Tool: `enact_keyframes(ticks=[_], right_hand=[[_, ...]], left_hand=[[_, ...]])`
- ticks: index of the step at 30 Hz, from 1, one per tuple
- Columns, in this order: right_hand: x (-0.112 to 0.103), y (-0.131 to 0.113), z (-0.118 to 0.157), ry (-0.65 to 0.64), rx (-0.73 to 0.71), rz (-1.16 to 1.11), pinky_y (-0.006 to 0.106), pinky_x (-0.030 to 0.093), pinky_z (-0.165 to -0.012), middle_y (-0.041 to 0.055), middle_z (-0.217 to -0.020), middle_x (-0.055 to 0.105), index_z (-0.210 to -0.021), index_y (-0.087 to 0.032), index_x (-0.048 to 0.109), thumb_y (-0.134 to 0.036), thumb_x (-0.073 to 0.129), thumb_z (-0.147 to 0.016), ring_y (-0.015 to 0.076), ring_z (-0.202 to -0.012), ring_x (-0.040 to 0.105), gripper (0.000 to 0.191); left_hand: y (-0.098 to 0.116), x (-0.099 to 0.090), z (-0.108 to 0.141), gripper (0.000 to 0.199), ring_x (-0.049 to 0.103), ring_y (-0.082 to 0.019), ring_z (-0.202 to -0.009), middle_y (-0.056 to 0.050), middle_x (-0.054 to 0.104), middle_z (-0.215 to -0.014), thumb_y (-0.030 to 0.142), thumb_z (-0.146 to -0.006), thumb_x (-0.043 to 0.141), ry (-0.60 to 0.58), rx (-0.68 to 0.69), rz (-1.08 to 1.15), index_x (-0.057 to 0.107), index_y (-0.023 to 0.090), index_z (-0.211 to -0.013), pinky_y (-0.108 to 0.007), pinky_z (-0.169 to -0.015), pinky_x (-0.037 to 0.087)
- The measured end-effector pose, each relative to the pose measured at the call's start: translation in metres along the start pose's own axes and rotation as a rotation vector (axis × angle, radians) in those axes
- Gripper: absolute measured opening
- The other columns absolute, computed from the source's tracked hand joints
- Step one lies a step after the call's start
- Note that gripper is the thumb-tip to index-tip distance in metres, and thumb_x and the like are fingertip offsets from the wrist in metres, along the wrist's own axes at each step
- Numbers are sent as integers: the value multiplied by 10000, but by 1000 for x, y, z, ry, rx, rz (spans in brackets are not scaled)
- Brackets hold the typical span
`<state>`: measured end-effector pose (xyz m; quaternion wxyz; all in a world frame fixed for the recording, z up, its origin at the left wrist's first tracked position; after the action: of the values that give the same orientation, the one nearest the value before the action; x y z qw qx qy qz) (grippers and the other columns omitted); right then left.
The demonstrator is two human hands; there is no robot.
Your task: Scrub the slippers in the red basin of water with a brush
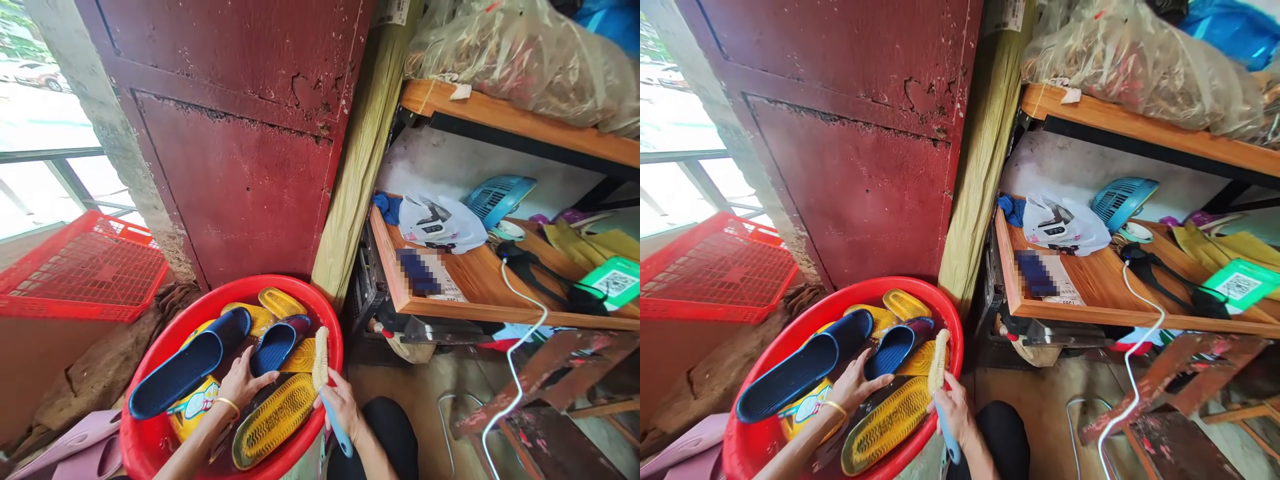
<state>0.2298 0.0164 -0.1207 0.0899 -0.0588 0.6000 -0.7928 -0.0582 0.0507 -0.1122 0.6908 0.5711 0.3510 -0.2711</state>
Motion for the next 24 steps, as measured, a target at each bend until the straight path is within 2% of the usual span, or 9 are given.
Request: enact_keyframes(ticks=[3, 6, 8, 10, 12, 15, 18, 21, 24], right_hand=[[1, -3, 3, -1, 3, 4, 224, 342, -333, 68, -759, 719, -1481, -102, 414, -608, 523, -848, 117, -339, 494, 818], [8, -21, 3, 20, -10, 221, 256, 445, -409, 74, -820, 733, -1495, -128, 425, -509, 466, -897, 147, -425, 570, 710], [24, -44, 2, 14, -125, 456, 297, 560, -632, 98, -1008, 747, -1464, -188, 498, -392, 477, -911, 198, -699, 698, 590], [50, -65, 4, -29, -276, 689, 327, 539, -887, 96, -1203, 711, -1435, -253, 549, -272, 493, -904, 235, -1022, 686, 534], [73, -75, 8, -74, -336, 890, 369, 492, -982, 104, -1265, 684, -1435, -292, 557, -197, 491, -893, 266, -1133, 645, 555], [81, -75, 15, -67, -277, 1110, 431, 488, -968, 139, -1257, 679, -1463, -305, 531, -127, 465, -880, 308, -1102, 659, 613], [62, -78, 21, -10, -195, 1203, 461, 487, -948, 139, -1209, 699, -1462, -312, 532, -90, 441, -862, 328, -1088, 667, 646], [43, -87, 30, 29, -172, 1127, 421, 506, -906, 115, -1131, 729, -1497, -310, 483, -109, 441, -865, 302, -1032, 690, 664], [56, -87, 47, -114, -209, 936, 318, 540, -759, 68, -1003, 754, -1481, -311, 491, -169, 465, -870, 246, -864, 722, 628]], left_hand=[[-22, -15, 22, 708, 612, -340, -1245, -220, 642, -1313, 596, -777, 553, 81, 69, -10, 524, 123, -1302, -420, -1045, 466], [-33, -16, 42, 460, 675, -348, -1100, -182, 715, -1119, 534, -810, 512, 89, 116, -66, 603, 191, -1103, -455, -971, 500], [-35, -12, 50, 364, 698, -340, -1014, -157, 726, -1045, 496, -821, 490, 95, 88, -46, 601, 218, -1027, -458, -913, 520], [-34, -10, 55, 293, 710, -324, -969, -128, 734, -1008, 462, -811, 497, 127, 37, 31, 581, 242, -986, -440, -872, 531], [-31, -7, 57, 233, 723, -299, -886, -88, 743, -929, 442, -809, 500, 139, -2, 143, 555, 264, -948, -409, -809, 542], [-28, -6, 57, 187, 721, -280, -795, -52, 740, -832, 418, -805, 507, 125, -4, 266, 534, 277, -926, -382, -747, 537], [-29, -7, 55, 168, 723, -288, -802, -54, 742, -819, 380, -794, 508, 124, -31, 280, 547, 276, -920, -384, -748, 530], [-34, -6, 51, 246, 726, -299, -848, -76, 754, -883, 362, -785, 502, 141, -116, 301, 589, 256, -989, -402, -788, 537], [-34, -2, 46, 379, 708, -304, -1008, -116, 754, -1076, 411, -793, 514, 148, -119, 456, 615, 213, -1099, -436, -917, 536]])
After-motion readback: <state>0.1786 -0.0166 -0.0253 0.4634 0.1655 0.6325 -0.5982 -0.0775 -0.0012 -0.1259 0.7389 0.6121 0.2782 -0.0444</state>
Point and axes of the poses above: each hand's wrist, its own z-axis away from the middle knuckle, its own x-axis out of the palm, y = z × x, the point moved 6 cm from there along -z, towards the middle knuckle
